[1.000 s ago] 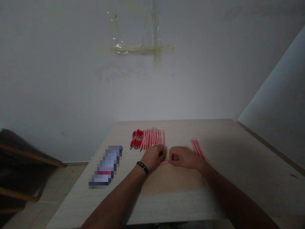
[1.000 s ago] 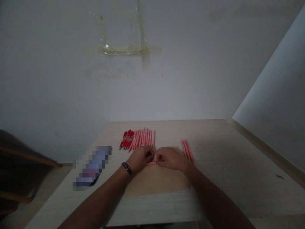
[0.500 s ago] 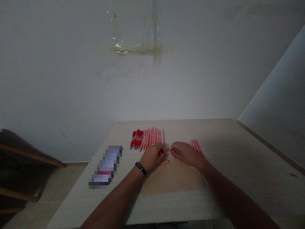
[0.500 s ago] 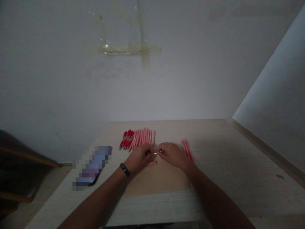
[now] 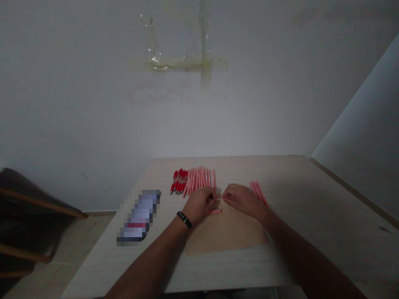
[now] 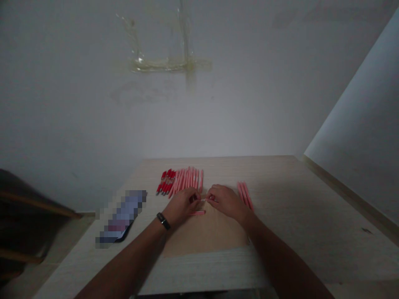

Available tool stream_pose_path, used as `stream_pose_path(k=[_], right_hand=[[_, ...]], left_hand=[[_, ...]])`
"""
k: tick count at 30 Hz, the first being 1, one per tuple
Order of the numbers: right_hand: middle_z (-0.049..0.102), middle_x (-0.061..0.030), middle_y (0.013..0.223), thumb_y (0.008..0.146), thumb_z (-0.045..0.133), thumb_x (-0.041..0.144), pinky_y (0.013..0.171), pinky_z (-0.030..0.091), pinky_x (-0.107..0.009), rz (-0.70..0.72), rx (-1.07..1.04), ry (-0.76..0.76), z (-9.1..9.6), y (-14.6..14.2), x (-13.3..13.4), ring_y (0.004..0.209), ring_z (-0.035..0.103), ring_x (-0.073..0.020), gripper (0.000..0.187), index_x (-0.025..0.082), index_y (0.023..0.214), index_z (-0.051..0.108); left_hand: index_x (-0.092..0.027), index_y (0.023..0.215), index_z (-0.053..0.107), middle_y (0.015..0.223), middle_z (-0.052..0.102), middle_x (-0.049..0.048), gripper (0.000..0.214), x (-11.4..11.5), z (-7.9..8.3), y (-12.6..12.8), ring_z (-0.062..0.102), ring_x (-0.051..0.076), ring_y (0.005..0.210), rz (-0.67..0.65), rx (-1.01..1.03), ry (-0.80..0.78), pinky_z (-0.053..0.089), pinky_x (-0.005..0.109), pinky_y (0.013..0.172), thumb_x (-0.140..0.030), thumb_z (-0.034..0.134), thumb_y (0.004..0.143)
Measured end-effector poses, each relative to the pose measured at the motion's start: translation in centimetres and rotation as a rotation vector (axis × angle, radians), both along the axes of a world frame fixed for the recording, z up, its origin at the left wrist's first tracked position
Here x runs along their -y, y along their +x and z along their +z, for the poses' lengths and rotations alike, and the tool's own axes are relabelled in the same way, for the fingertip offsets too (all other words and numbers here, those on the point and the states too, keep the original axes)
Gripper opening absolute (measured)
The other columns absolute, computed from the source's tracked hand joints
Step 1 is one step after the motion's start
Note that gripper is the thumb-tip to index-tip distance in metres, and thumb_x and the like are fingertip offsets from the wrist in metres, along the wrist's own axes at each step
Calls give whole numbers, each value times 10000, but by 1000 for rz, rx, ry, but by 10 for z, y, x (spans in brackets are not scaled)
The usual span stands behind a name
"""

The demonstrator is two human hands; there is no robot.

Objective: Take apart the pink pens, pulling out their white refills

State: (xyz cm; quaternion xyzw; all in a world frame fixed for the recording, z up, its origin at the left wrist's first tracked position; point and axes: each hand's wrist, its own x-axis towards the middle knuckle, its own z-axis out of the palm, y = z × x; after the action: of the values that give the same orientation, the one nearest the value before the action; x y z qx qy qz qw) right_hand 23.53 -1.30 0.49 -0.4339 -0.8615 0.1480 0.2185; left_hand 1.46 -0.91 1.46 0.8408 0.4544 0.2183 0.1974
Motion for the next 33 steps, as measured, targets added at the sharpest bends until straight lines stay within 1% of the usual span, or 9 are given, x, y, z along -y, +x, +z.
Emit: stream_pose_path(k=[9,13,19,25,28,33], right_hand=[[627,-34,896,892,623,230,753,403,-259,10,-11,-20,-2,0,-1,826,563,-167,62,193,925,660],[625,-25,882,875,641,220,731,402,-252,22,-33,-43,-2,-2,0,810,566,-160,52,199,918,659],[654,-19,886,860,677,283,693,413,-240,20,-125,-146,-4,-6,2,784,590,-154,104,207,931,669],[662,-18,846,880,668,342,697,406,-247,21,-121,-87,-3,-8,2,769,591,-156,148,195,873,679],[671,-19,841,897,645,363,689,412,-244,4,-157,-101,-1,-9,3,756,600,-154,171,199,878,686],[666,-25,825,892,645,338,670,416,-241,-7,-153,-93,1,-9,4,733,596,-153,149,195,879,685]], left_hand=[[-183,844,628,844,657,27,70,0,-2,0,580,160,766,-7,-1,-3,397,240,652,-187,567,811],[-180,855,638,871,666,37,82,0,-2,1,590,169,795,-27,-24,-1,409,248,682,-190,566,816],[-193,886,646,902,673,42,89,1,-4,2,601,173,812,-65,-37,-21,403,239,677,-248,588,845],[-194,889,651,900,675,39,89,1,-2,2,602,172,821,-75,-26,-32,390,235,671,-261,607,851],[-194,893,654,895,673,34,109,1,-1,2,599,171,812,-76,-14,-33,389,236,668,-291,625,853],[-185,863,647,859,661,31,174,1,0,1,586,163,782,-80,-2,-24,375,236,650,-357,623,872]])
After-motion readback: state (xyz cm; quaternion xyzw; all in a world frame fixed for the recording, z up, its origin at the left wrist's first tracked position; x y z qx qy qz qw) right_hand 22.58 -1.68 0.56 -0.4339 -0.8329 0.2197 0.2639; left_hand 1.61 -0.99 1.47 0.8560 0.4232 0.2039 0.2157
